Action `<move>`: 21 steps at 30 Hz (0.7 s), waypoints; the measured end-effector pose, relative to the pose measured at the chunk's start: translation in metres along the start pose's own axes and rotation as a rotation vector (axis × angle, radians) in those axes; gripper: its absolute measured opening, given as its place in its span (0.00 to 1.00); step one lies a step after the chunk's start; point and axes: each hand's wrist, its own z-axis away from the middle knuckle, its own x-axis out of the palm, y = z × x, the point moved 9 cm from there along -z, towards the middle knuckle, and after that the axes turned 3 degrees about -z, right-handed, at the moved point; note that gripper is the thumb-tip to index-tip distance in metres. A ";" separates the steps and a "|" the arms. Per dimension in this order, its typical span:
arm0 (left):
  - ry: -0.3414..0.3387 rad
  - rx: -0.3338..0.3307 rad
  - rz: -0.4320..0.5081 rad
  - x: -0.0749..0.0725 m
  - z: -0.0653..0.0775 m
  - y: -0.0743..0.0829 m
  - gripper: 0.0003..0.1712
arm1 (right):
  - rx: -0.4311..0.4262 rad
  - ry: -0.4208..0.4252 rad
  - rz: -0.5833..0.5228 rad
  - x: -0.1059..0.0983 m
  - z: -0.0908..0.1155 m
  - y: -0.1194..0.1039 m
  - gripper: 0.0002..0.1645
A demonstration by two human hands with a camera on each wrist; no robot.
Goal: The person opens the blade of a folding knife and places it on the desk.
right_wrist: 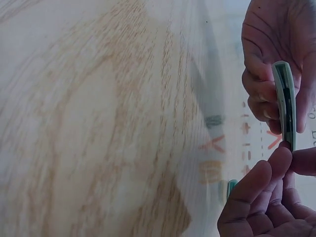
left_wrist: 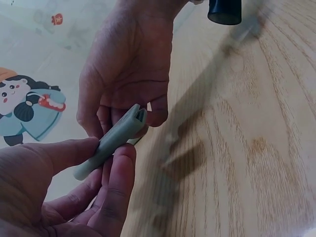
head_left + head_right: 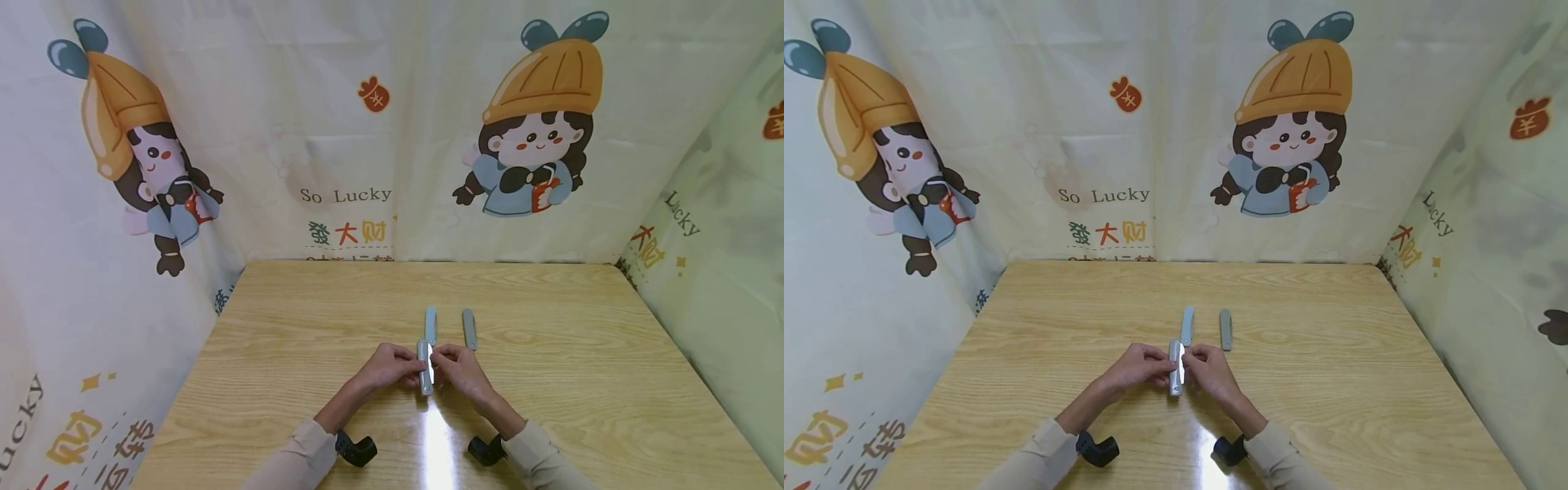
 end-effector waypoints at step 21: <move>0.003 -0.010 0.045 -0.003 0.001 -0.005 0.11 | 0.010 0.009 -0.002 -0.007 0.003 0.004 0.15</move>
